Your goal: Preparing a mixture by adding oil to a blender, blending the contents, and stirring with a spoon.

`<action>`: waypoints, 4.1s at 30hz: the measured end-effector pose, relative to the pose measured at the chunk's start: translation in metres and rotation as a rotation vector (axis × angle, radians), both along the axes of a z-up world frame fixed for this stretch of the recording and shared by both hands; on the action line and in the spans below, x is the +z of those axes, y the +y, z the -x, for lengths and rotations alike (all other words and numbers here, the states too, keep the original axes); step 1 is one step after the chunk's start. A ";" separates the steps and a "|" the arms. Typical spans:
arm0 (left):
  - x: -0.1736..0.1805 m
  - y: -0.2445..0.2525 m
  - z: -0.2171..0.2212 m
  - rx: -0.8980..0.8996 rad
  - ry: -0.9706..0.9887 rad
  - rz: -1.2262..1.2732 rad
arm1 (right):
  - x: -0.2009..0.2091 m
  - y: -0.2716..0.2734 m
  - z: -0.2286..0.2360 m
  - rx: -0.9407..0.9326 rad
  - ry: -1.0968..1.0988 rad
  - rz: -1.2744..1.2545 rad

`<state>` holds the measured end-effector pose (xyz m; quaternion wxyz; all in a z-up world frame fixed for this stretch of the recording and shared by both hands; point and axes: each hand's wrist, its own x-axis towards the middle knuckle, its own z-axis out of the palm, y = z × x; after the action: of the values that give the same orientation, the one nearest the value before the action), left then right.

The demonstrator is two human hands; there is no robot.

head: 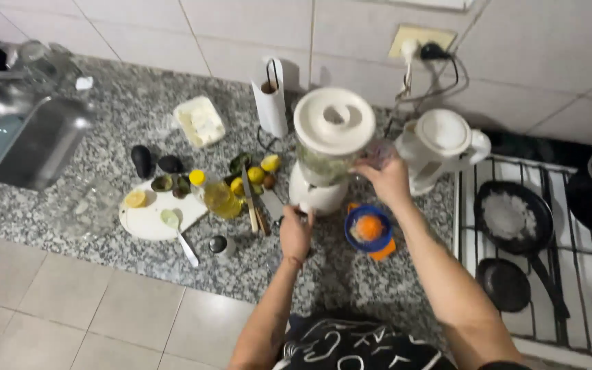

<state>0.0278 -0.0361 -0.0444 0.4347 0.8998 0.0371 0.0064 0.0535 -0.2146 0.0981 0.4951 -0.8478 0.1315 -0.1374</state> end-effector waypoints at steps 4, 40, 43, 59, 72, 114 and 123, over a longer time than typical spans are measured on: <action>0.009 0.008 0.012 -0.022 0.076 -0.035 | 0.014 0.019 0.016 -0.016 0.052 0.022; -0.003 0.025 0.034 0.007 0.146 0.054 | -0.042 0.002 0.018 0.066 0.035 -0.066; 0.020 0.014 0.019 0.026 0.063 0.031 | -0.025 -0.013 -0.016 0.067 -0.008 -0.256; 0.037 0.014 0.001 -0.032 -0.078 -0.032 | -0.036 -0.044 -0.067 0.126 -0.048 -0.514; 0.015 0.025 0.047 -0.093 0.094 -0.061 | -0.009 0.007 0.028 0.140 0.049 -0.090; 0.015 0.027 0.048 -0.112 0.060 -0.087 | -0.015 0.010 0.034 0.179 -0.130 -0.099; 0.011 0.027 0.048 -0.110 0.070 -0.090 | -0.010 0.010 0.035 0.182 -0.131 -0.117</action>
<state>-0.0199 -0.0091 -0.0331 0.3918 0.9188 0.0024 -0.0475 0.0182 -0.2041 0.0876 0.5618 -0.8150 0.0292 -0.1389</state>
